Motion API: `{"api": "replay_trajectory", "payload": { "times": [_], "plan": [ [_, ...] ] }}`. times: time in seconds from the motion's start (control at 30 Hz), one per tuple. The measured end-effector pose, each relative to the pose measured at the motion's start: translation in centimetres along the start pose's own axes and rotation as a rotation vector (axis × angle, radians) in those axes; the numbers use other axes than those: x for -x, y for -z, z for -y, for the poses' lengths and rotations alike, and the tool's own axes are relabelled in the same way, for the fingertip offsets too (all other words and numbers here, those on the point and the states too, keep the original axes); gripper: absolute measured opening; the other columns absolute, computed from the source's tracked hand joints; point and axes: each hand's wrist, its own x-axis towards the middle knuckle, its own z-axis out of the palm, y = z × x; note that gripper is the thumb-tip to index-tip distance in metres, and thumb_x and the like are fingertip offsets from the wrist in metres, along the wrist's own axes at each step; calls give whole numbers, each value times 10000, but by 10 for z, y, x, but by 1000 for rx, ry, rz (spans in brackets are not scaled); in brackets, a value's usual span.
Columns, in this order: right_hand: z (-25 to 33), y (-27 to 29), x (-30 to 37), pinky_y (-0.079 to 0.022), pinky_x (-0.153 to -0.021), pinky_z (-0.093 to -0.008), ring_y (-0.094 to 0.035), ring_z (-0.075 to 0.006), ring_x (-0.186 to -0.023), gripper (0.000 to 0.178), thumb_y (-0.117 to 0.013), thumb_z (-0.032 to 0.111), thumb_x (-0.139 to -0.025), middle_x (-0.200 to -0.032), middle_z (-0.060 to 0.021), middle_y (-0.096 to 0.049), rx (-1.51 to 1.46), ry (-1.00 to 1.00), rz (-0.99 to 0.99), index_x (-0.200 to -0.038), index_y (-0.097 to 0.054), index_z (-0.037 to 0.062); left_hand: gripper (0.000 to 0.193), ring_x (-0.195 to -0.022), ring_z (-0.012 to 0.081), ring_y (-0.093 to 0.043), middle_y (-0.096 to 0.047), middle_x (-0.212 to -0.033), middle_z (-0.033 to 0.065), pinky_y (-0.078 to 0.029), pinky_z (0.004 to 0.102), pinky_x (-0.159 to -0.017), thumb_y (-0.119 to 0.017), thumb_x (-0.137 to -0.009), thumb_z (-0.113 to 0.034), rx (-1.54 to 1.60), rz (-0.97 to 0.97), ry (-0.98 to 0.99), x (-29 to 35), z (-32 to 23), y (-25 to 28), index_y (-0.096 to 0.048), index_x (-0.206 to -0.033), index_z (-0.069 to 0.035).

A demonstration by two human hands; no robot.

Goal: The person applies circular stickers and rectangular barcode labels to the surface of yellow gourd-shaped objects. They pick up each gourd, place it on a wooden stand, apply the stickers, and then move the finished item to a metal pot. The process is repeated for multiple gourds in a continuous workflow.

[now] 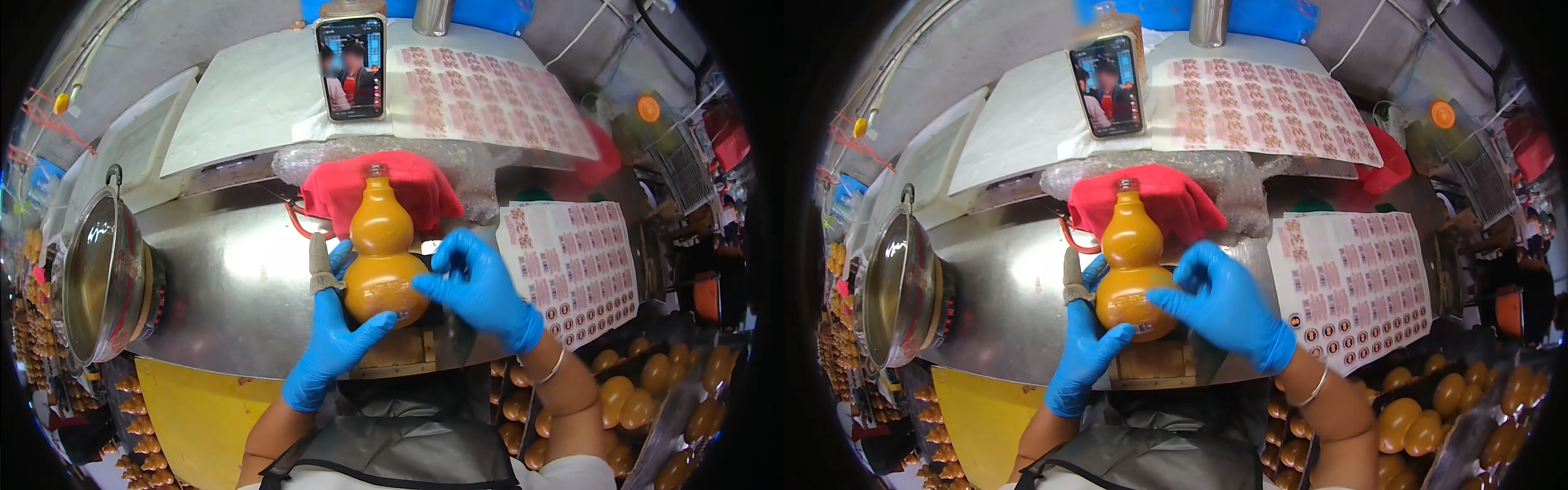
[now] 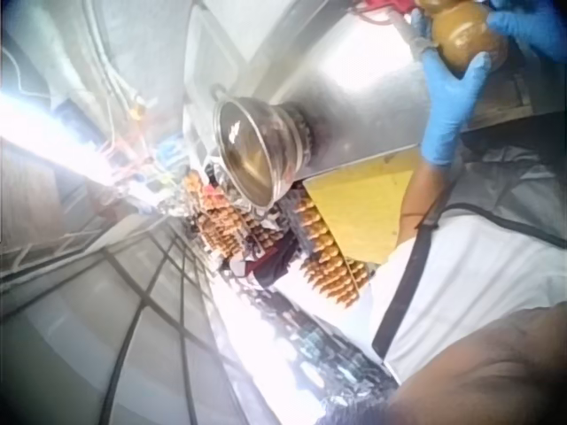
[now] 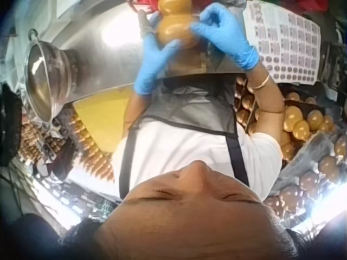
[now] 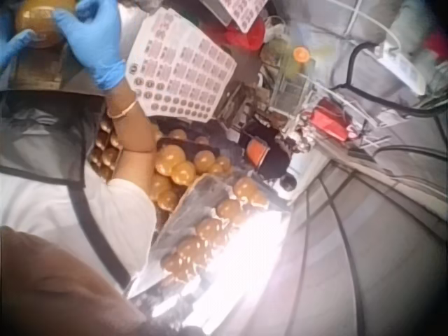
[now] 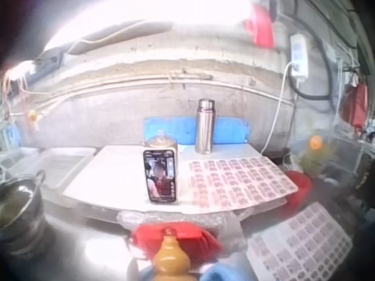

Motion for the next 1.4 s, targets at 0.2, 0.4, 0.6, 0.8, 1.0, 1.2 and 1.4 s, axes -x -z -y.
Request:
{"api": "replay_trajectory", "payload": {
  "times": [0.2,0.4,0.6,0.8,1.0,1.2,1.4],
  "plan": [
    [-36,-44,32,-438,-644,-201,-444,-56,-695,360,-787,97,-715,-806,7,-441,-404,-53,-213,-839,-449,74,915,-1206,299,-441,-312,-1363,208,-431,372,-960,-630,-810,-111,-32,-81,91,-6,-5,-2,25,-1448,-86],
    [-44,-48,33,-445,-650,-197,-472,-54,-692,284,-756,99,-751,-763,16,-477,-461,25,-274,-823,-482,75,829,-1238,302,-401,-288,-1385,219,-401,385,-993,-587,-849,-191,78,-102,105,-7,3,2,-26,-1454,-108],
    [-41,-47,34,-453,-658,-202,-477,-54,-693,218,-721,129,-794,-739,18,-507,-510,-52,-262,-815,-512,72,803,-1248,282,-385,-252,-1411,212,-388,370,-1004,-558,-844,-139,168,-94,105,-1,5,5,-44,-1461,-146],
    [-41,-56,34,-462,-690,-187,-489,-63,-741,309,-762,79,-741,-802,-2,-483,-541,5,-276,-846,-470,71,897,-1250,286,-382,-246,-1415,204,-393,368,-1001,-629,-787,-84,1,-25,65,3,10,9,-40,-1461,-145],
    [-43,-55,35,-478,-719,-198,-501,-72,-776,313,-753,64,-746,-824,-8,-479,-570,24,-252,-865,-463,69,910,-1255,288,-374,-242,-1417,197,-389,367,-1005,-642,-781,-88,36,-7,30,3,9,9,-40,-1461,-142],
    [-49,-54,38,-481,-725,-202,-508,-75,-787,290,-737,61,-761,-833,-12,-485,-575,36,-245,-880,-473,67,915,-1252,286,-375,-241,-1412,197,-387,367,-1006,-647,-780,-85,29,0,24,4,8,7,-38,-1460,-137],
    [-43,-51,36,-466,-680,-197,-493,-64,-725,288,-755,91,-748,-800,-2,-492,-522,18,-254,-852,-488,67,909,-1261,284,-361,-231,-1413,195,-377,371,-1015,-641,-785,-81,58,6,3,4,11,9,-34,-1460,-137]
  ]
}}
